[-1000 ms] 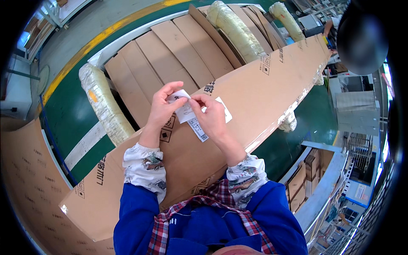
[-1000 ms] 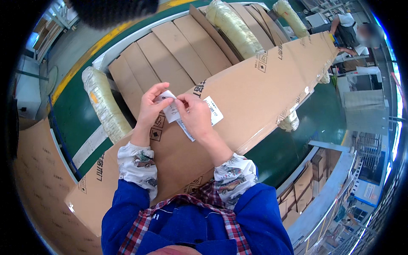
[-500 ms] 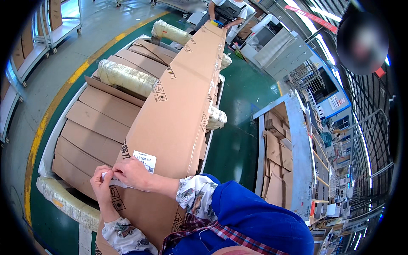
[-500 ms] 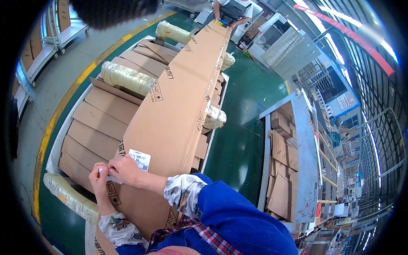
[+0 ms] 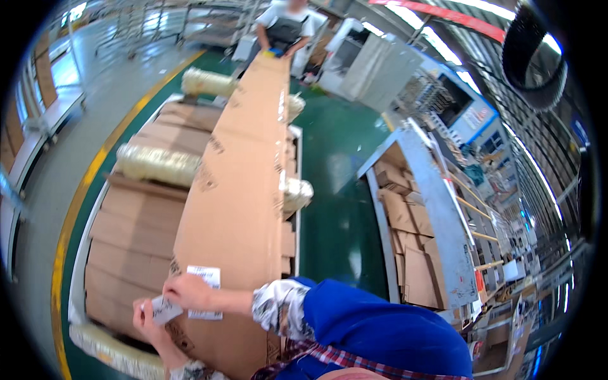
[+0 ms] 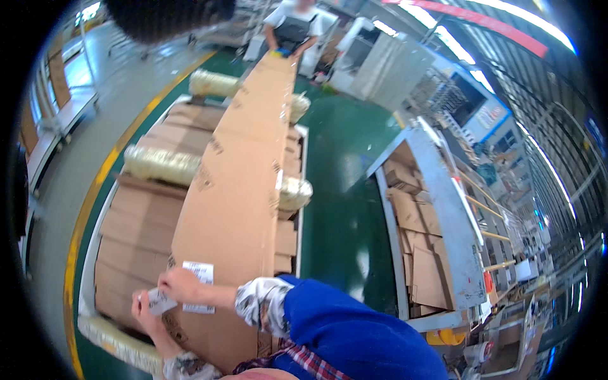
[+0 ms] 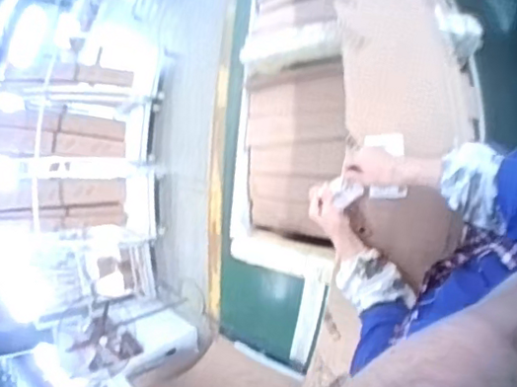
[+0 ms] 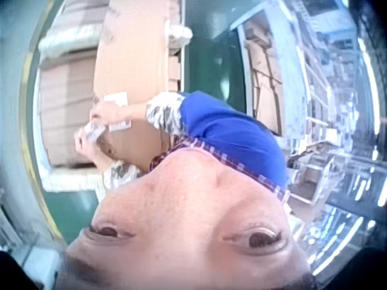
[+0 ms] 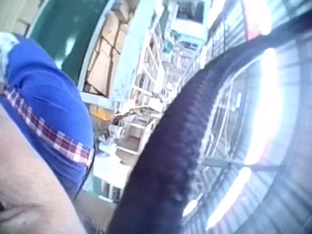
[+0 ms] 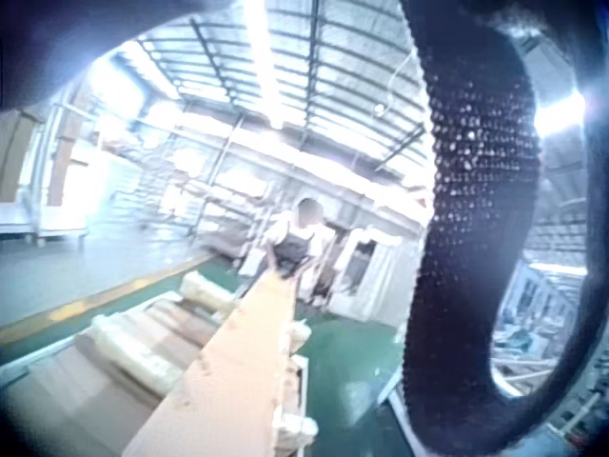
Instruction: The person places a printed shipping label onto a cardboard box on a conveyor, smooths it down, then peels and folds the label's backing paper. The person repeats this process for several boxes moving along the line.
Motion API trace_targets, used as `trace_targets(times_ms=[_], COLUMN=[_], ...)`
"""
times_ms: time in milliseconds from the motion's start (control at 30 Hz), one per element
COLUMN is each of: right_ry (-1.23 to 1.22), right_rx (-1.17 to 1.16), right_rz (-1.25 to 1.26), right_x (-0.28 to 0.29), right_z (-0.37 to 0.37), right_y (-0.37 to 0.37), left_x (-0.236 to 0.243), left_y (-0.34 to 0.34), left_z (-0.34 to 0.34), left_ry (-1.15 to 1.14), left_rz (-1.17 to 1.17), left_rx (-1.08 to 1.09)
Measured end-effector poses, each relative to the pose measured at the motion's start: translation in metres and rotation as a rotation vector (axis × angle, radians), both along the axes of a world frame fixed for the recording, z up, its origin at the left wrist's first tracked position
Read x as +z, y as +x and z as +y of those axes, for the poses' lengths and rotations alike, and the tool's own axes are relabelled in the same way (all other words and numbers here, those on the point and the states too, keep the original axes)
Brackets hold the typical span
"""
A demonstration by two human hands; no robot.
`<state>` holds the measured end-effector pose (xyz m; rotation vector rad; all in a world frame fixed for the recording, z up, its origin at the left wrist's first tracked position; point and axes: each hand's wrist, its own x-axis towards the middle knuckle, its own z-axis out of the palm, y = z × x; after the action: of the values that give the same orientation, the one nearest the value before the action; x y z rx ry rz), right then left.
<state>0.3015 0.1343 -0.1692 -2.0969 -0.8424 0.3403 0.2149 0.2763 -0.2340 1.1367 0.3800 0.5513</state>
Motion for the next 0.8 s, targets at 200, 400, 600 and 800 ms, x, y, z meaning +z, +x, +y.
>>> trace_targets(times_ms=[200, 400, 600, 800], right_ry=[-0.016, 0.17, 0.238, 0.269], right_rx=[-0.142, -0.128, 0.089, 0.005], right_rz=[0.023, 0.153, -0.128, -0.002], right_x=[0.006, 0.024, 0.002, 0.016], right_z=[-0.004, 0.0, 0.002, -0.001], right_y=[0.003, 0.006, -0.007, -0.004], left_x=[0.011, -0.003, 0.012, 0.024], left_y=[-0.005, -0.011, -0.004, -0.002], left_z=[0.001, 0.012, -0.002, -0.005], left_ry=[-0.213, -0.246, 0.017, 0.322], left_rz=[0.037, 0.026, -0.033, 0.053], left_rx=[0.142, 0.138, -0.088, -0.206])
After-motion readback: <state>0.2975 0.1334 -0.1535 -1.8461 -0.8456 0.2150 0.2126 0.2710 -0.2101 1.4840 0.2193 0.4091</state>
